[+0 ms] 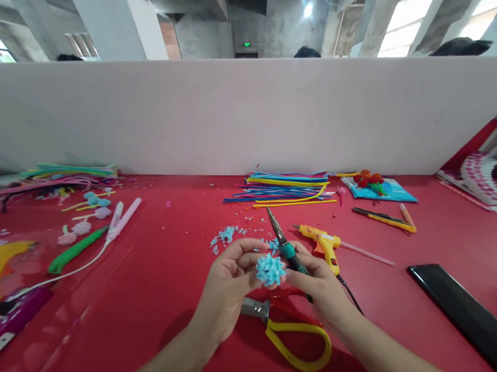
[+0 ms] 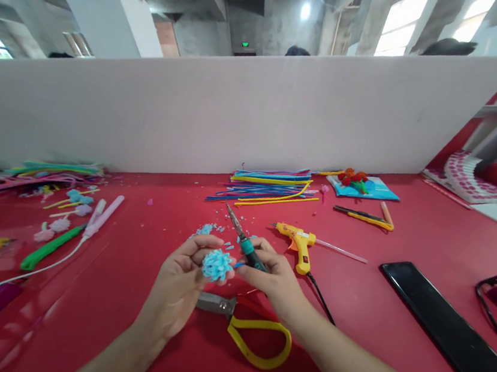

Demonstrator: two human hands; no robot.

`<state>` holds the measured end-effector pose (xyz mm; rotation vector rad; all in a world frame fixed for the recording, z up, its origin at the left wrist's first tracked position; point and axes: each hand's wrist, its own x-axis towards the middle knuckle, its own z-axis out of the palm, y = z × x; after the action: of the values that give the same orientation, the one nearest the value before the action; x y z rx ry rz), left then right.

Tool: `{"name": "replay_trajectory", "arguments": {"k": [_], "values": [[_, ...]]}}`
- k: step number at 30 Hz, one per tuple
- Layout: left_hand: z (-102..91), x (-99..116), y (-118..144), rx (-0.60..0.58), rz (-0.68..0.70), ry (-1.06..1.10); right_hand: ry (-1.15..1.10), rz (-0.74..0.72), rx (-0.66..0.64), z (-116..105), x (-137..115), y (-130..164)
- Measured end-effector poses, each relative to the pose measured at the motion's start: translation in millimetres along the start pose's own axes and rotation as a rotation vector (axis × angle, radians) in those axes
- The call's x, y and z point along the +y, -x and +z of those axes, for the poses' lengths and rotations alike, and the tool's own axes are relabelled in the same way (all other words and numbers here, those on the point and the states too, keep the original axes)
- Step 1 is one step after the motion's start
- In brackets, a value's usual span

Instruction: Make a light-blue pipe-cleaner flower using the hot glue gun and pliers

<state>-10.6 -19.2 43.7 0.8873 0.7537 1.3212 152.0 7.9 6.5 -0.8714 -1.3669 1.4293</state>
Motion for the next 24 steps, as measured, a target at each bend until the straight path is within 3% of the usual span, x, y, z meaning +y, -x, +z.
{"name": "replay_trajectory", "arguments": {"k": [4, 13, 18, 24], "values": [[3.7, 0, 0, -0.023, -0.092, 0.0, -0.033, 0.027, -0.023, 7, -4, 7], [-1.8, -11, -13, 0.067, -0.167, 0.064, -0.138, 0.11, 0.073, 18, 0, 12], [-0.5, -7, -16, 0.015, -0.234, 0.062, 0.014, 0.002, 0.061, 17, -2, 11], [11.0, -15, -14, 0.168, -0.195, 0.121, 0.184, -0.128, 0.202, 19, -1, 13]]}}
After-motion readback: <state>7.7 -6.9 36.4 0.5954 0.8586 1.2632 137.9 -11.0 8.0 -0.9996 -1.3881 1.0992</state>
